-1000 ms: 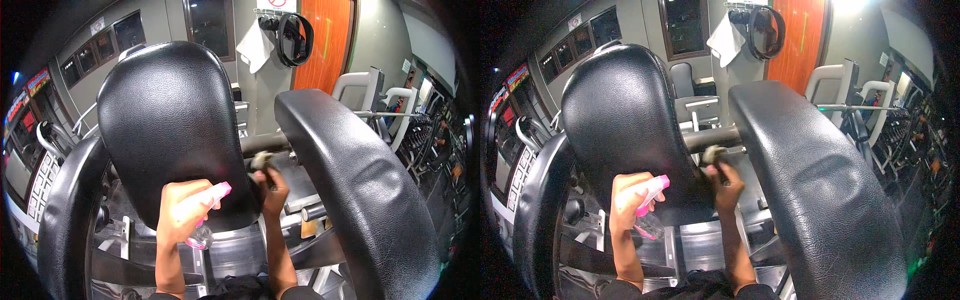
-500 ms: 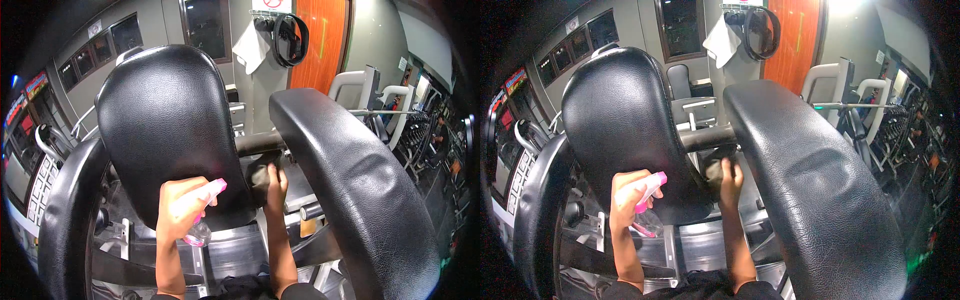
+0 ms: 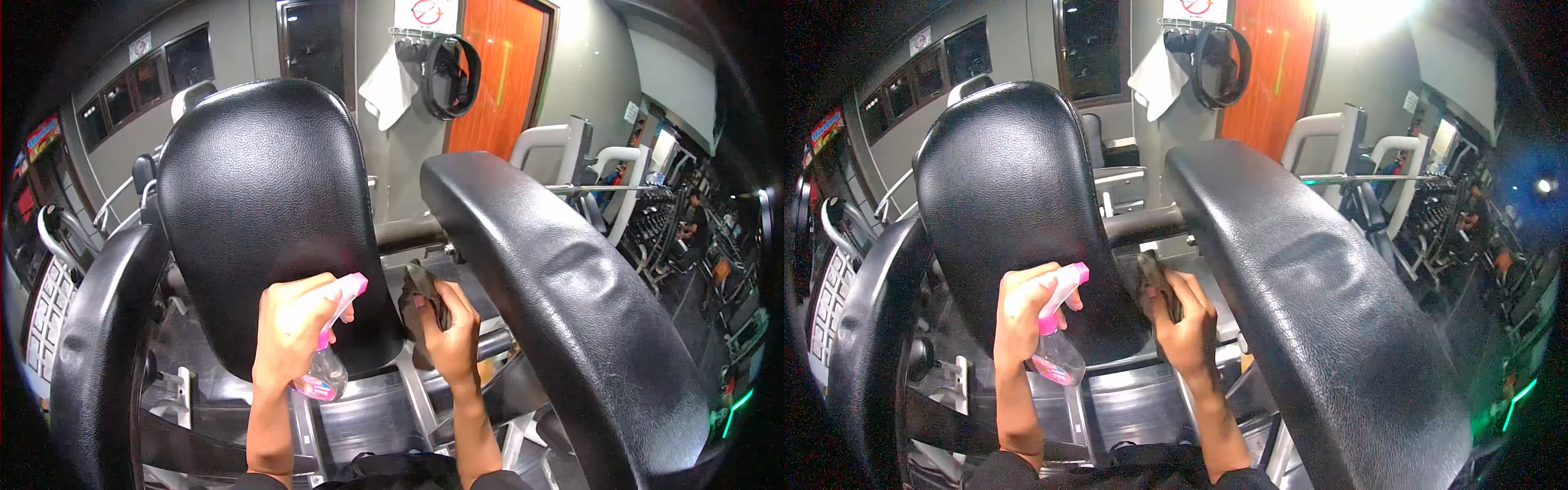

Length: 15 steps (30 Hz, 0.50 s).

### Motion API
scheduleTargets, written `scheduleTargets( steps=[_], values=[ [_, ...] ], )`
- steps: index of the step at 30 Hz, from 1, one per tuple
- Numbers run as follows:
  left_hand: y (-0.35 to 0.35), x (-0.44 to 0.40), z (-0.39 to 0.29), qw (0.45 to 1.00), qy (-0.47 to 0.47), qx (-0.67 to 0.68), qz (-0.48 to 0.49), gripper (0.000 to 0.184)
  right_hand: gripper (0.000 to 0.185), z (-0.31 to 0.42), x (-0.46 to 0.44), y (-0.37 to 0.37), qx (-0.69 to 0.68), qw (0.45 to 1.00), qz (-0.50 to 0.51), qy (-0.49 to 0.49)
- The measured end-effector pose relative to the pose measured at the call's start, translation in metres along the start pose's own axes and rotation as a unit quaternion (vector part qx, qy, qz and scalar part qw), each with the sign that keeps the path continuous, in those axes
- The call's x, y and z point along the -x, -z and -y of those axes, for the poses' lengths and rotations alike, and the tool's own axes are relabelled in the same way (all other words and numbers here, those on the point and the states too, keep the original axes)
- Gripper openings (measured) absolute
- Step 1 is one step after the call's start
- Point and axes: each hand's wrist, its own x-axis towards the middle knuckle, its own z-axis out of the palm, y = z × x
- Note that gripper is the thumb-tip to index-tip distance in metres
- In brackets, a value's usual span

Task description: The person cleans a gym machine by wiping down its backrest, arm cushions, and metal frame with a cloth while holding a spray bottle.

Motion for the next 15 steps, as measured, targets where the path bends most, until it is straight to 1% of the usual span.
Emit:
scheduleTargets(
  steps=[2,3,5,7,8,9,10,11,12,13,14,15],
  values=[
    [-0.002,-0.004,-0.004,0.999,0.011,0.030,-0.005,0.054,0.032,0.021,-0.002,0.012,0.032,0.995,-0.006,0.095],
    [0.000,-0.008,-0.004,0.998,0.013,0.054,0.003,0.053,0.032,0.032,-0.005,0.016,0.040,0.994,-0.009,0.098],
    [0.001,-0.018,-0.011,0.996,0.008,0.085,0.016,0.053,0.033,0.058,-0.018,0.023,0.020,0.982,-0.046,0.183],
    [0.001,-0.029,-0.023,0.995,0.014,0.098,0.017,0.052,0.034,0.088,-0.039,0.033,0.081,0.970,-0.079,0.217],
    [0.002,-0.036,-0.029,0.996,-0.008,0.087,0.032,0.052,0.032,0.108,-0.049,0.035,0.088,0.970,-0.081,0.214],
    [0.004,-0.046,-0.034,0.996,-0.029,0.076,0.046,0.052,0.030,0.117,-0.067,0.037,0.099,0.958,-0.088,0.253],
    [0.004,-0.057,-0.031,0.991,-0.119,0.030,0.044,0.053,0.028,0.135,-0.083,0.040,0.116,0.964,-0.085,0.225],
    [0.004,-0.068,-0.035,0.988,-0.144,0.000,0.056,0.050,0.027,0.149,-0.105,0.042,0.169,0.961,-0.089,0.202],
    [0.005,-0.076,-0.042,0.995,-0.072,0.003,0.067,0.047,0.033,0.165,-0.124,0.045,0.260,0.947,-0.087,0.168],
    [0.005,-0.083,-0.049,0.997,0.001,0.006,0.080,0.044,0.035,0.172,-0.159,0.055,0.278,0.953,0.028,0.115],
    [0.004,-0.089,-0.054,0.997,-0.002,0.008,0.082,0.044,0.039,0.184,-0.193,0.059,0.345,0.930,0.122,0.027],
    [0.003,-0.093,-0.058,0.996,0.014,-0.004,0.084,0.039,0.045,0.196,-0.228,0.060,0.488,0.855,0.176,0.018]
  ],
)
